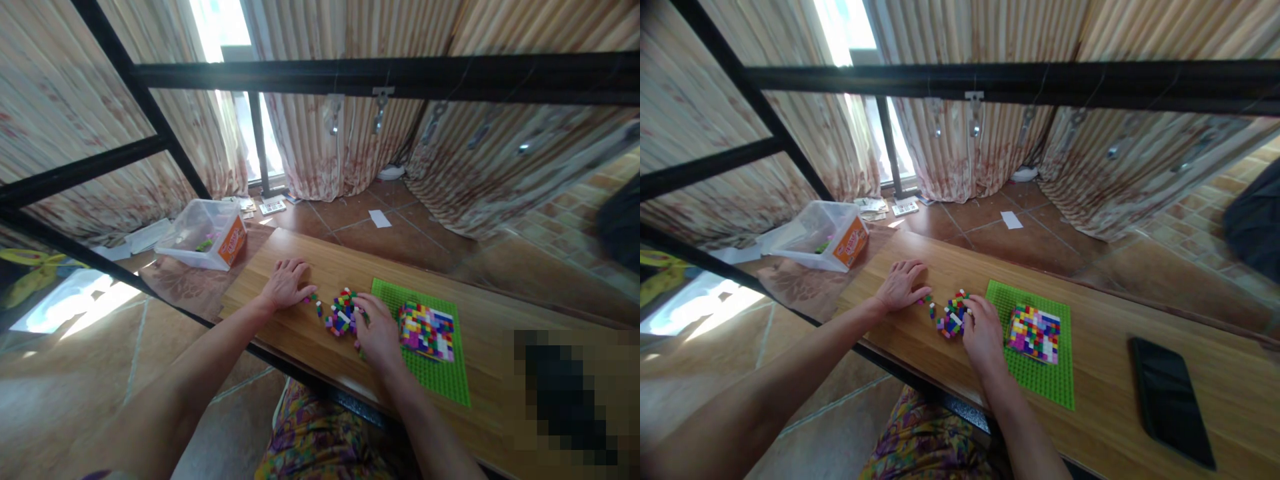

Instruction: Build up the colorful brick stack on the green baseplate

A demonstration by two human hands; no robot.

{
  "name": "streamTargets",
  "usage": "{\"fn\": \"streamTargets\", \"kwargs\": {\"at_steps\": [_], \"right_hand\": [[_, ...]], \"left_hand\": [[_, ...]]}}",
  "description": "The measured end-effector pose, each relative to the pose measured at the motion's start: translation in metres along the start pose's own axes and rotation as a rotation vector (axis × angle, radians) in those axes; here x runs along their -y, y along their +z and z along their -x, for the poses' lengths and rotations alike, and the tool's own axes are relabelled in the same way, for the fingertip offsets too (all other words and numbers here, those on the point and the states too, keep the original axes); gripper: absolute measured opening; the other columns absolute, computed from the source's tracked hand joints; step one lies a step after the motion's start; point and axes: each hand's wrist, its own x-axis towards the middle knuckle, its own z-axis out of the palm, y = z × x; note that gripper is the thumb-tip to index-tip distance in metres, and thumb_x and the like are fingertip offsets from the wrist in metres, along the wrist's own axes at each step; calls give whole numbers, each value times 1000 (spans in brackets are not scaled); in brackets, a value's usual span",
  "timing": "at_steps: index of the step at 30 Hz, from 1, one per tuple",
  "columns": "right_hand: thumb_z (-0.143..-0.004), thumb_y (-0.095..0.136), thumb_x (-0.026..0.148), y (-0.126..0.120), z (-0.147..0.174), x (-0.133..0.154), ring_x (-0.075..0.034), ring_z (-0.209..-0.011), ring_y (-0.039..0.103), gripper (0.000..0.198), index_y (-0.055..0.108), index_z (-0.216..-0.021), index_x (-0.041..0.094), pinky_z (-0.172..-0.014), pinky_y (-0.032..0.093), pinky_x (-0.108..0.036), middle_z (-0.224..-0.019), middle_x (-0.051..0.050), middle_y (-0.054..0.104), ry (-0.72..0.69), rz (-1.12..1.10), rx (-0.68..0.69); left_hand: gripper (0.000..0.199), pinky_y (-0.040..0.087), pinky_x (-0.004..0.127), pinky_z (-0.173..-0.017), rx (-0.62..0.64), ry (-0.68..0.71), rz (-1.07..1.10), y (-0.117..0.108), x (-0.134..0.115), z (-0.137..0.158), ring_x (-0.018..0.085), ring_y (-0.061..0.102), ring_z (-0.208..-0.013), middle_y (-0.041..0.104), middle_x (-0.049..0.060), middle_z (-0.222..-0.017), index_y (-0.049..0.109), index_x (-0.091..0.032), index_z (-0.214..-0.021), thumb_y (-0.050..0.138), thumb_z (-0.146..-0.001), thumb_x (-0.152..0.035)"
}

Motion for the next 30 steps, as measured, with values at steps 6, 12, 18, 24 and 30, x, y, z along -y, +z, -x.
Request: {"fn": "streamTargets", "kwargs": {"at_steps": [6,12,18,24,30], "right_hand": [[-86,48,19,-2,15,-11,-26,-106,55,29,69,-106,15,-98,43,-44,-112,-14,66,39,136,29],[-86,51,20,0,15,-11,-25,-101,56,25,70,-102,18,-94,45,-41,-108,-12,64,63,163,39],[-90,52,24,2,11,-4,-24,-102,56,19,71,-90,21,-95,44,-40,-106,-10,64,20,116,10],[-92,46,25,-11,17,14,-21,-93,62,20,66,-93,21,-86,49,-37,-96,-8,67,27,-83,1],[-92,51,36,-58,37,20,-18,-84,66,22,67,-97,22,-77,53,-31,-94,-6,70,166,-287,-58]], "left_hand": [[54,34,44,-102,1,-24,-22,0,1,0,29,49,-117,53,11,-132,54,-20,-126,56,-84,-54],[47,35,44,-102,-27,-132,-88,9,-18,3,30,47,-121,53,11,-135,53,-18,-128,51,-89,-46],[42,33,47,-105,-100,-315,-133,23,-51,7,29,44,-127,53,13,-136,52,-18,-130,44,-93,-38],[43,34,52,-105,-133,-354,-151,27,-74,7,32,44,-127,53,16,-136,53,-16,-129,44,-93,-38],[42,36,50,-103,-142,-339,-127,23,-75,6,32,48,-124,56,16,-133,56,-16,-127,47,-92,-36]]}}
